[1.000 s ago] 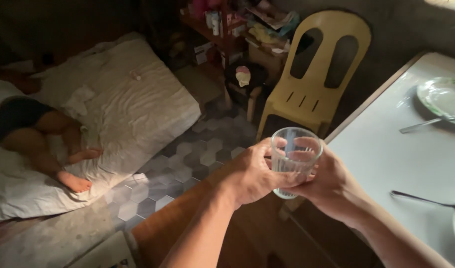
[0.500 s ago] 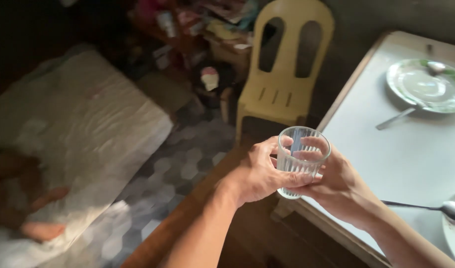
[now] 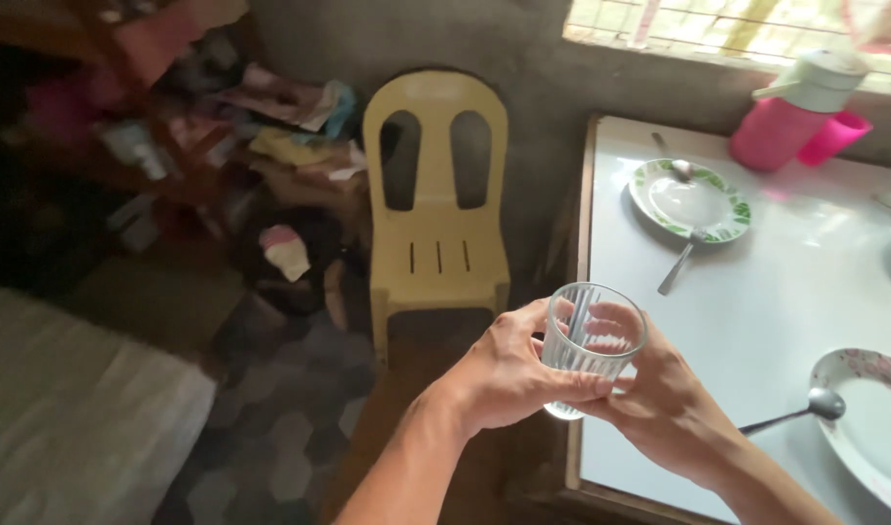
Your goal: Arranging plates, utensils, and glasses on a dining table.
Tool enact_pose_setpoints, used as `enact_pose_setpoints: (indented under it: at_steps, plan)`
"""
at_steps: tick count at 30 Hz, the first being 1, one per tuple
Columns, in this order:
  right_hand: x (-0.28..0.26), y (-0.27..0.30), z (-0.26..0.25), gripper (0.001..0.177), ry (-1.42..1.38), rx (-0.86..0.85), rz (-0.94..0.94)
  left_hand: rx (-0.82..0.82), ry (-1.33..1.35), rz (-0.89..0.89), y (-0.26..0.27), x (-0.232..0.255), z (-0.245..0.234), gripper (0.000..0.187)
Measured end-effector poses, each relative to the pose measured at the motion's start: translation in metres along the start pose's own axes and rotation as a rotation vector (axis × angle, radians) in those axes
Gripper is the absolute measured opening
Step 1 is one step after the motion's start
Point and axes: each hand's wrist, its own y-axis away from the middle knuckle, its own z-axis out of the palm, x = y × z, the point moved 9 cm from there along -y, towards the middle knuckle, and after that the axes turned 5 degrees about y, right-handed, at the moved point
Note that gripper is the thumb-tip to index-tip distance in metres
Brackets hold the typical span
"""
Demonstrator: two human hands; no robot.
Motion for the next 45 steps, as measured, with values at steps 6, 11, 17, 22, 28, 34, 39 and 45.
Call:
enact_pose_setpoints:
  at_steps: [6, 11, 17, 22, 28, 34, 39, 45]
  plan:
    - [-0.009, -0.016, 0.032, 0.088, -0.118, 0.093, -0.085, -0.092, 0.051, -0.028, 0.005, 0.004, -0.05, 0.083]
    - [-0.049, -0.021, 0.043, 0.087, -0.018, 0.164, 0.028, -0.15, 0.074, 0.018, 0.002, 0.009, -0.075, 0.087]
    - [-0.047, -0.043, 0.04, 0.084, -0.011, 0.222, 0.058, -0.147, -0.032, 0.027, -0.027, 0.002, -0.093, 0.097]
    - [-0.043, -0.084, 0.035, 0.076, -0.126, 0.236, -0.02, -0.162, -0.073, 0.036, -0.067, 0.002, -0.11, 0.097]
    - [-0.023, -0.153, 0.008, 0.085, -0.133, 0.317, -0.057, -0.146, -0.31, 0.057, -0.138, 0.02, -0.133, 0.096]
    - [-0.001, -0.193, -0.023, 0.085, -0.198, 0.335, 0.13, -0.281, -0.068, -0.066, -0.209, 0.011, -0.122, 0.088]
    - [0.041, -0.199, -0.054, 0.086, -0.317, 0.439, 0.095, -0.424, -0.06, -0.129, -0.254, 0.006, -0.085, 0.069]
    - [0.078, -0.178, -0.098, 0.092, -0.288, 0.581, 0.363, -0.607, -0.175, -0.12, -0.3, -0.013, -0.027, 0.065]
